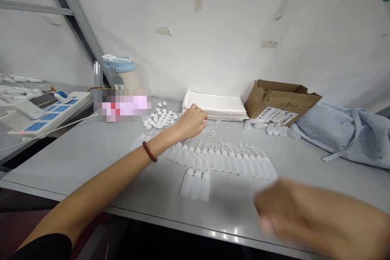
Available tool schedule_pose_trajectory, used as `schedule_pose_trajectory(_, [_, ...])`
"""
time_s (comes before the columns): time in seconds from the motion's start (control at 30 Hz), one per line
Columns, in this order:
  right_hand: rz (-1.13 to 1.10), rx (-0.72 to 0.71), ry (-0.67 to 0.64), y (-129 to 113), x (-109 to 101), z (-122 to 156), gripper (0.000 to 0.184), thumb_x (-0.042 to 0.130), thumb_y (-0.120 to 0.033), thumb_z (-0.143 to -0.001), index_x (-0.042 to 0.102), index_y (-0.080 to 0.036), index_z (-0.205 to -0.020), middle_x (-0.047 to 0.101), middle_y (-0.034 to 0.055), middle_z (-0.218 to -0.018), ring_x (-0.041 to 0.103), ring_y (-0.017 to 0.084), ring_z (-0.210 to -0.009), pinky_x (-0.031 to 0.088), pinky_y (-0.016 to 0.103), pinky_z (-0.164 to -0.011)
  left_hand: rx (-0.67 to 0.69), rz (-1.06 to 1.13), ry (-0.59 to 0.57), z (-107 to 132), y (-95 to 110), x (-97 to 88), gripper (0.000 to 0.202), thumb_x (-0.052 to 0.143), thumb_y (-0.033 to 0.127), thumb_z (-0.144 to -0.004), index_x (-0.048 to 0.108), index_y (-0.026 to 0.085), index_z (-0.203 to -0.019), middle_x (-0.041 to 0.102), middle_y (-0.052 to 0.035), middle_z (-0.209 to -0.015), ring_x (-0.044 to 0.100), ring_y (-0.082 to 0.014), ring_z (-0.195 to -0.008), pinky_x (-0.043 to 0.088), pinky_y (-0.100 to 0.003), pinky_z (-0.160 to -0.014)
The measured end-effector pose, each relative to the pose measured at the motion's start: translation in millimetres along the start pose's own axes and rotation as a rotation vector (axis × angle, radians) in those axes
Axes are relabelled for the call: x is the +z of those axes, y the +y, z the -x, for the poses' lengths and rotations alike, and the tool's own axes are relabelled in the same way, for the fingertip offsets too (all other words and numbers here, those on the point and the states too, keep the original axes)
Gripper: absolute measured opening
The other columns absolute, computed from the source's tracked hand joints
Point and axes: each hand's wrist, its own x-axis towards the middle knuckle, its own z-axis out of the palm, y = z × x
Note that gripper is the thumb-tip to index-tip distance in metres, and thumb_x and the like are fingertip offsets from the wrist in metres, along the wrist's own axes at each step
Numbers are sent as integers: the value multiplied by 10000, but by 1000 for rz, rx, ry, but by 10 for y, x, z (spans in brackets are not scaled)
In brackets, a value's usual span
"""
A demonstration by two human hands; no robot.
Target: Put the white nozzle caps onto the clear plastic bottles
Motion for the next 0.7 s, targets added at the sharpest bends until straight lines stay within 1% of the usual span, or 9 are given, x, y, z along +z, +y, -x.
schedule_pose_trajectory(0.07, [167, 88, -52, 227, -161, -388, 305, 494, -329, -935, 628, -212, -688, 624, -17, -637, 565, 111, -533, 474, 231, -509, -1, -7, -28, 9, -85, 60, 250, 433, 150, -890, 643, 67, -997, 654, -156, -1009, 495, -281, -1049, 435, -413, -896])
schedule_pose_trajectory(0.1, [291, 139, 5, 378, -227, -547, 352, 480, -343, -934, 596, -211, -629, 585, -24, -560, 529, 113, -476, 442, 235, -465, 6, -7, -44, 26, -114, 85, 262, 422, 134, -887, 641, 69, -1015, 649, -157, -1038, 495, -277, -1062, 432, -406, -903])
schedule_pose_trajectory(0.13, [419, 184, 117, 546, -280, -664, 356, 466, -354, -932, 582, -211, -627, 581, -17, -554, 525, 125, -472, 434, 248, -459, 15, -6, -61, 47, -135, 106, 275, 409, 118, -883, 639, 73, -1028, 645, -153, -1059, 494, -272, -1074, 429, -399, -908])
schedule_pose_trajectory(0.17, [555, 206, 324, 721, -318, -735, 332, 468, -367, -920, 584, -212, -650, 608, -2, -592, 543, 141, -496, 447, 264, -478, 25, -4, -79, 70, -151, 125, 288, 397, 100, -879, 640, 80, -1032, 646, -147, -1064, 494, -267, -1081, 428, -391, -909])
schedule_pose_trajectory(0.2, [610, 220, 441, 892, -343, -760, 259, 472, -347, -907, 602, -207, -732, 647, 35, -691, 591, 179, -594, 478, 296, -538, 33, 0, -96, 92, -163, 141, 302, 384, 82, -873, 642, 86, -1032, 650, -140, -1055, 497, -262, -1080, 430, -384, -903])
schedule_pose_trajectory(0.27, [675, 235, 557, 1185, -361, -705, 220, 435, -300, -898, 618, -186, -857, 665, 120, -884, 624, 267, -831, 504, 396, -701, 41, 6, -127, 128, -185, 170, 330, 362, 51, -863, 642, 90, -1033, 663, -132, -1019, 503, -259, -1065, 438, -379, -881])
schedule_pose_trajectory(0.4, [726, 223, 563, 1482, -350, -511, 260, 419, -235, -883, 626, -201, -1038, 656, 132, -1101, 579, 303, -1068, 436, 485, -933, 43, 14, -156, 162, -236, 211, 359, 343, 22, -850, 630, 88, -1055, 672, -125, -987, 509, -259, -1046, 457, -373, -838])
schedule_pose_trajectory(0.53, [730, 202, 497, 1574, -341, -493, 331, 397, -216, -889, 608, -194, -1143, 617, 131, -1223, 561, 293, -1136, 427, 485, -981, 57, 1, -130, 179, -226, 202, 371, 344, 12, -838, 612, 92, -1083, 655, -127, -1036, 506, -253, -1041, 453, -378, -843])
schedule_pose_trajectory(0.7, [754, 192, 450, 1653, -315, -520, 391, 378, -197, -894, 554, -187, -1244, 525, 153, -1349, 471, 309, -1253, 414, 527, -990, 154, -10, -101, 205, -62, 166, 453, 359, -38, -780, 574, 104, -1152, 590, -120, -1197, 444, -249, -1137, 419, -389, -918])
